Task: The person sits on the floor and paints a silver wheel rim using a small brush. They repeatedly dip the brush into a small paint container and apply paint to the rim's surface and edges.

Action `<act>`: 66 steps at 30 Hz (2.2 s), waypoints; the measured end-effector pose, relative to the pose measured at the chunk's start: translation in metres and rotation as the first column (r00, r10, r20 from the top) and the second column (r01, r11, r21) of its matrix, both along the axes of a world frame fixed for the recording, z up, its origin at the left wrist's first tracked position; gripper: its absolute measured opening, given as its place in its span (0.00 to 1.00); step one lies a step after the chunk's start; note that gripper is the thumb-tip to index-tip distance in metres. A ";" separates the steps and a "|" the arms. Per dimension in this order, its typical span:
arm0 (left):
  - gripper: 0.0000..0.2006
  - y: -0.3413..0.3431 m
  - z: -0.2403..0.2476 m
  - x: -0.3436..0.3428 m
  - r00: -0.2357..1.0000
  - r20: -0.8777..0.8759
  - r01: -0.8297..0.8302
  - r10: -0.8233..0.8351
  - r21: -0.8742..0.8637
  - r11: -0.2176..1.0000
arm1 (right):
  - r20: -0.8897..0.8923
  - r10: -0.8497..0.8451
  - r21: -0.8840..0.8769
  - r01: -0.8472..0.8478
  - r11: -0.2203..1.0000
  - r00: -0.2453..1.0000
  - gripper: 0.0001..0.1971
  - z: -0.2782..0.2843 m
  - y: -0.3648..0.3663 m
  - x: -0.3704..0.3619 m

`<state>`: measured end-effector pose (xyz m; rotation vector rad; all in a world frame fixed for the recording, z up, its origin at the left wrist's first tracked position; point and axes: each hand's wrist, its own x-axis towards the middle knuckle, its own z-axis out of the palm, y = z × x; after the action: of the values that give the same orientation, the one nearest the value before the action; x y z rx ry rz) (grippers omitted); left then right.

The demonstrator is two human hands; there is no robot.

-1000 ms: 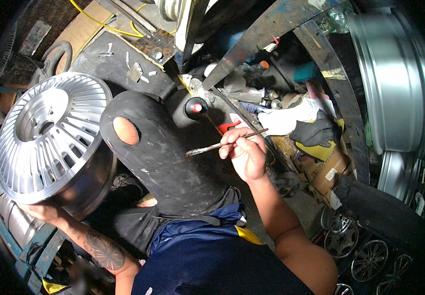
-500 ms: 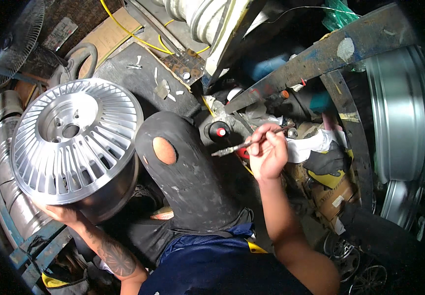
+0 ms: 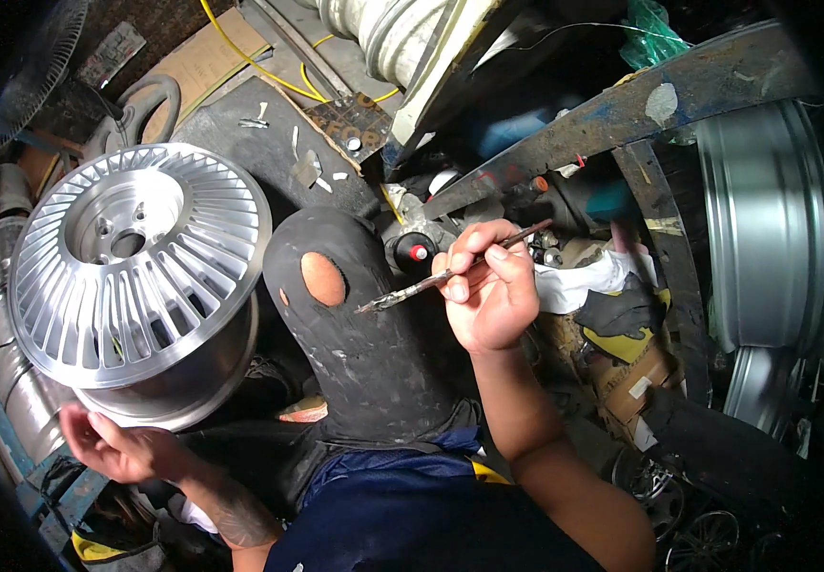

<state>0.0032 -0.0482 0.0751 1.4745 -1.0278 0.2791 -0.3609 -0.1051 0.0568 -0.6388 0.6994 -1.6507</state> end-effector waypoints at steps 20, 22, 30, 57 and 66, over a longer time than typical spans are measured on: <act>0.10 0.010 0.010 -0.108 0.586 -0.584 0.795 -0.562 0.278 0.540 | 0.012 0.237 -0.146 -0.233 0.962 0.971 0.07 0.017 0.014 0.050; 0.10 0.011 0.008 -0.107 0.575 -0.582 0.804 -0.575 0.271 0.529 | 0.004 0.237 -0.145 -0.234 0.961 0.971 0.07 0.016 0.014 0.054; 0.08 0.011 0.003 -0.111 0.530 -0.632 0.825 -0.565 0.230 0.517 | 0.044 0.262 -0.192 -0.249 0.949 0.964 0.08 0.011 0.016 0.056; 0.03 0.026 -0.012 -0.110 0.181 -0.912 0.914 -0.368 0.017 0.406 | 0.088 0.211 -0.035 -0.208 0.977 0.974 0.07 -0.001 0.019 0.059; 0.04 0.025 -0.009 -0.111 0.192 -0.931 0.899 -0.311 0.041 0.435 | 0.048 0.200 -0.012 -0.200 0.980 0.979 0.07 0.000 0.023 0.058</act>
<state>-0.1076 -0.0227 0.0659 1.2360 -0.8220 -1.4985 -0.3028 -0.0822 0.0570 -0.6501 0.5746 -1.4781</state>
